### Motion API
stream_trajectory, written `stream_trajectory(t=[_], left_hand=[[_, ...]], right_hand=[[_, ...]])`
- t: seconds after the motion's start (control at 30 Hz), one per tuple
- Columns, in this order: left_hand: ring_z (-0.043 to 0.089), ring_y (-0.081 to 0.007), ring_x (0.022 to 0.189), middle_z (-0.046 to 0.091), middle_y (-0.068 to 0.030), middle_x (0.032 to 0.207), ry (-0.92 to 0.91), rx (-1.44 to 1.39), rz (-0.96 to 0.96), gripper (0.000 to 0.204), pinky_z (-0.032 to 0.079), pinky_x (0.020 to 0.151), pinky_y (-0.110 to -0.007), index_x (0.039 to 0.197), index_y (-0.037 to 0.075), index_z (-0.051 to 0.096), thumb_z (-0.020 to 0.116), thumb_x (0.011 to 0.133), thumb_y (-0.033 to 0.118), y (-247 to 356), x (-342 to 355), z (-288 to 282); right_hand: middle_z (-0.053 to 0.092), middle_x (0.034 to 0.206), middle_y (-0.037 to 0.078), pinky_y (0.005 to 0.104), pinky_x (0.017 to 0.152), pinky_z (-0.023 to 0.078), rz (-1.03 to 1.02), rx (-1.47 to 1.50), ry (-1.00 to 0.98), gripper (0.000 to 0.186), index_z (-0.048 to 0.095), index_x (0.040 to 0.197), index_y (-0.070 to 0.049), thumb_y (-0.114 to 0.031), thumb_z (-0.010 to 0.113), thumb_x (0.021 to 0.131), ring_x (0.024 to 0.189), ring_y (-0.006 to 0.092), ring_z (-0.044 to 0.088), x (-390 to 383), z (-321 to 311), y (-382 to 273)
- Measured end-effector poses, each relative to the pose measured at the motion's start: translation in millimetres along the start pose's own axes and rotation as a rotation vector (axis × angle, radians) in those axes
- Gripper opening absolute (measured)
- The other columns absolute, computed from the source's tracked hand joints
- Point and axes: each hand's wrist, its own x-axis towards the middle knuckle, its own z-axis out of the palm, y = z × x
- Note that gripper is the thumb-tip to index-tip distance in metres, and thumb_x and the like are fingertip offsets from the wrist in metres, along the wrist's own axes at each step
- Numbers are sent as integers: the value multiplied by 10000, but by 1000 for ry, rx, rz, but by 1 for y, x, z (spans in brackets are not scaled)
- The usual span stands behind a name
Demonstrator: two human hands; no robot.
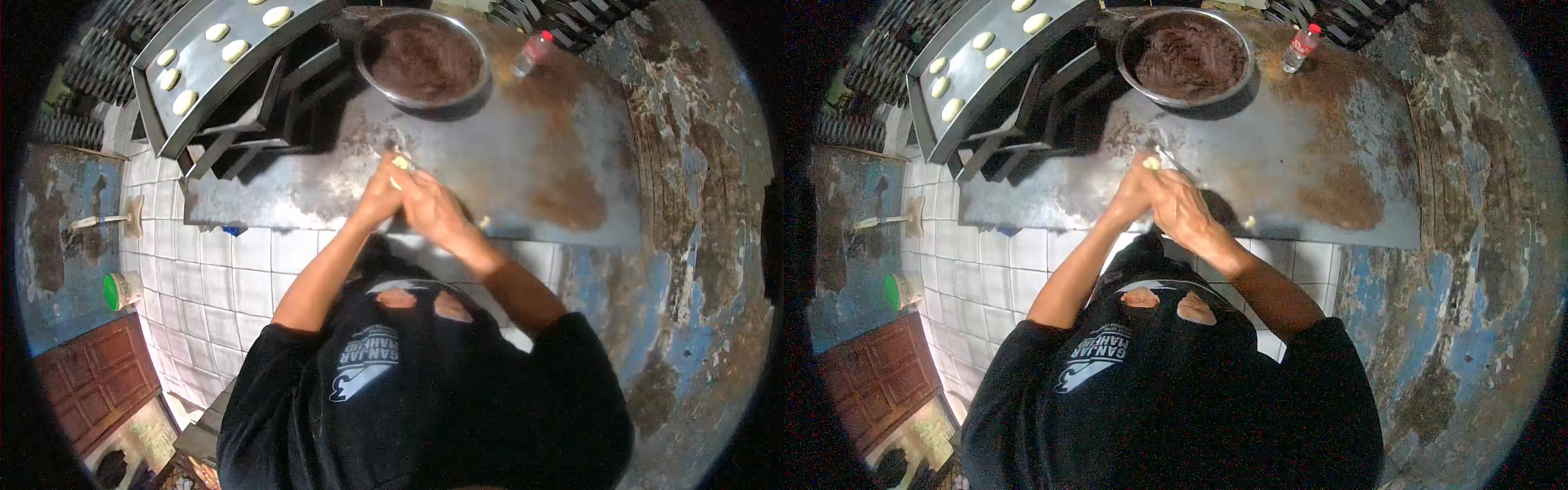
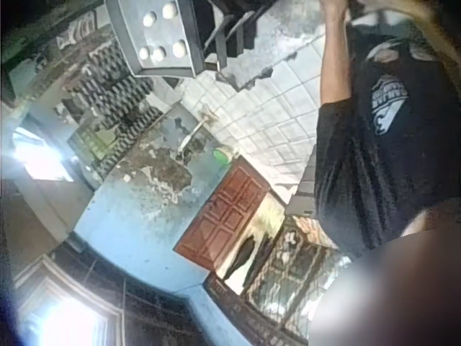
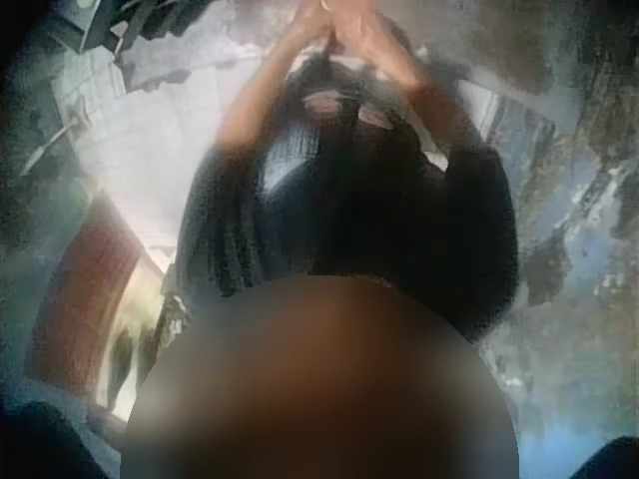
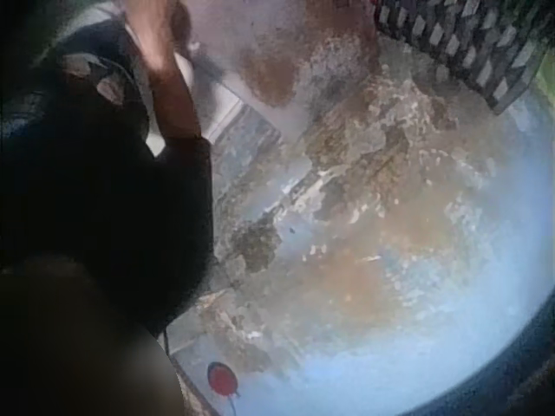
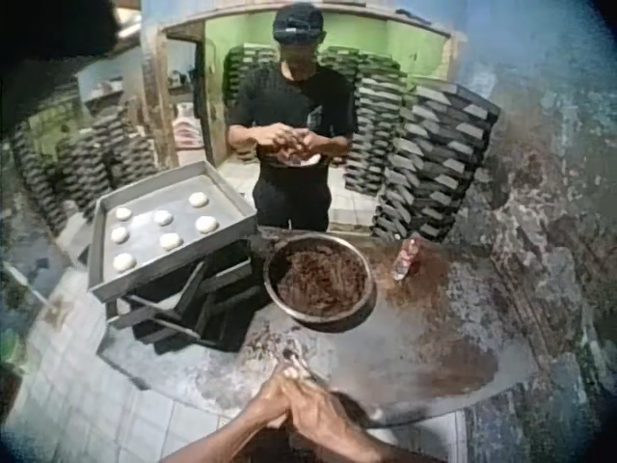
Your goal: The person fills small pieces of dough with a dark filling from a bowl, rolls them into round buns by hand, and places them onto a metal baking tray.
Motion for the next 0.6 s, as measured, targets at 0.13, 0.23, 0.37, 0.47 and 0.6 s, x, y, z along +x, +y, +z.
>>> stream_trajectory(t=[0.13, 0.23, 0.37, 0.47, 0.6], left_hand=[[626, -133, 916, 684, -26, 991, 7, -303, -325, 437, 518, 834, -337, 1281, 57, 572, 763, 923, 220, 30, -28, 21], [658, -190, 1074, 697, -95, 1255, -23, -324, -281, 370, 487, 994, -354, 1193, 40, 677, 607, 1026, 362, 70, -45, 36], [568, -288, 1320, 530, -135, 1516, 111, 254, 283, 487, 406, 1113, -402, 1391, 56, 611, 573, 1038, 390, 65, -61, 33], [552, -304, 1340, 570, -166, 1464, -3, 236, 60, 480, 435, 1100, -390, 1382, 49, 609, 622, 1010, 350, 92, -74, 10], [635, -231, 1202, 664, -164, 1329, -153, 421, 289, 494, 478, 1029, -345, 1383, 49, 613, 697, 966, 301, 72, -84, -50]], right_hand=[[696, 1216, 161, 425, 967, 509, 459, 489, 521, 419, 544, 1376, 5, -7, 575, 958, 1122, 321, 664, -43, -23, -17], [710, 1174, 132, 372, 937, 522, 485, 400, 402, 362, 593, 1277, 23, -14, 665, 924, 1062, 251, 679, -65, -8, -22], [726, 1041, 125, 335, 861, 544, 574, 1264, 604, 232, 638, 1145, 20, -20, 683, 920, 975, 216, 683, -58, 6, -27], [728, 987, 131, 339, 829, 559, 659, 1583, 189, 173, 684, 1094, 11, -19, 678, 923, 944, 211, 690, -47, -11, -14], [742, 1101, 101, 350, 925, 553, -204, 427, -15, 171, 724, 1090, 10, -56, 635, 959, 1019, 209, 698, -2, -38, -67]])
